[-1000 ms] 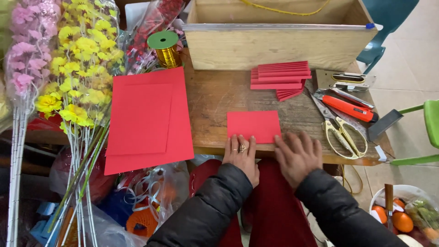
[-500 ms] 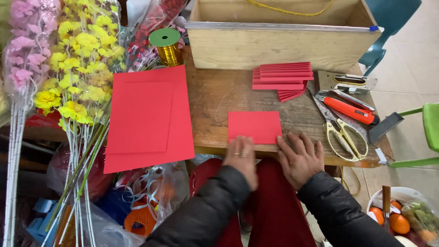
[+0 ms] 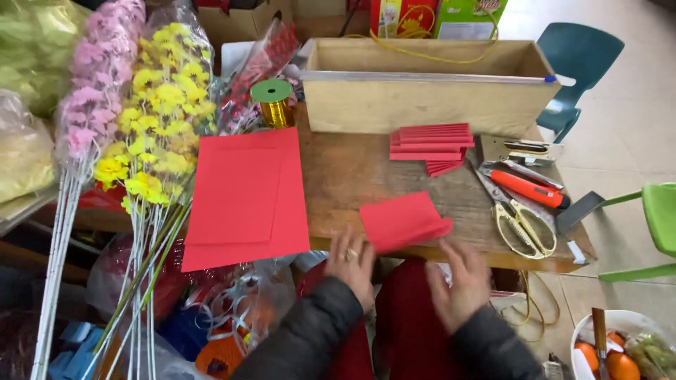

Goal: Folding small pieces of red paper into accordion-style fans by hand.

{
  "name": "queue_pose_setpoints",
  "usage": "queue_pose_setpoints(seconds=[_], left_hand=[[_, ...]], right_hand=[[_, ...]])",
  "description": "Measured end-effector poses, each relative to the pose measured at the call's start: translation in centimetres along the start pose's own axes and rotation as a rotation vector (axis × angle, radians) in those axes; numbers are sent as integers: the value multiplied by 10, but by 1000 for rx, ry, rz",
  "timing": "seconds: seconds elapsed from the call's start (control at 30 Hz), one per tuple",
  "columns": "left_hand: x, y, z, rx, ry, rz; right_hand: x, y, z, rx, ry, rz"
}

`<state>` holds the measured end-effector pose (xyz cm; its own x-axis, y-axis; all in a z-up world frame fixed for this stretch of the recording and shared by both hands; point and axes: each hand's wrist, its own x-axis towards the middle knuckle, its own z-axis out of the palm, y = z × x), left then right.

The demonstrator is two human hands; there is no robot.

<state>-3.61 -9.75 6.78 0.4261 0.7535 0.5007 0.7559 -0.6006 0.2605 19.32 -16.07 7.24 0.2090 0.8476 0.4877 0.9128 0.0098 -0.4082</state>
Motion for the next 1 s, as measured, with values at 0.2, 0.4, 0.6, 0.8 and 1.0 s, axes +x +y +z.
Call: queue_pose_setpoints(seconds=[0.2, 0.4, 0.6, 0.8, 1.0], left_hand=[[-26, 38, -3, -255, -12, 163], [-12, 38, -33, -332, 19, 72], [34, 37, -107, -172, 402, 94], [71, 5, -61, 89, 316, 312], [87, -20, -7, 65, 498, 364]], right_hand=[[13, -72, -17, 1179, -318, 1227], [13, -40, 24, 1200, -231, 1113], [48, -31, -8, 172, -4, 122], [87, -42, -36, -164, 84, -427], [95, -26, -25, -245, 136, -504]])
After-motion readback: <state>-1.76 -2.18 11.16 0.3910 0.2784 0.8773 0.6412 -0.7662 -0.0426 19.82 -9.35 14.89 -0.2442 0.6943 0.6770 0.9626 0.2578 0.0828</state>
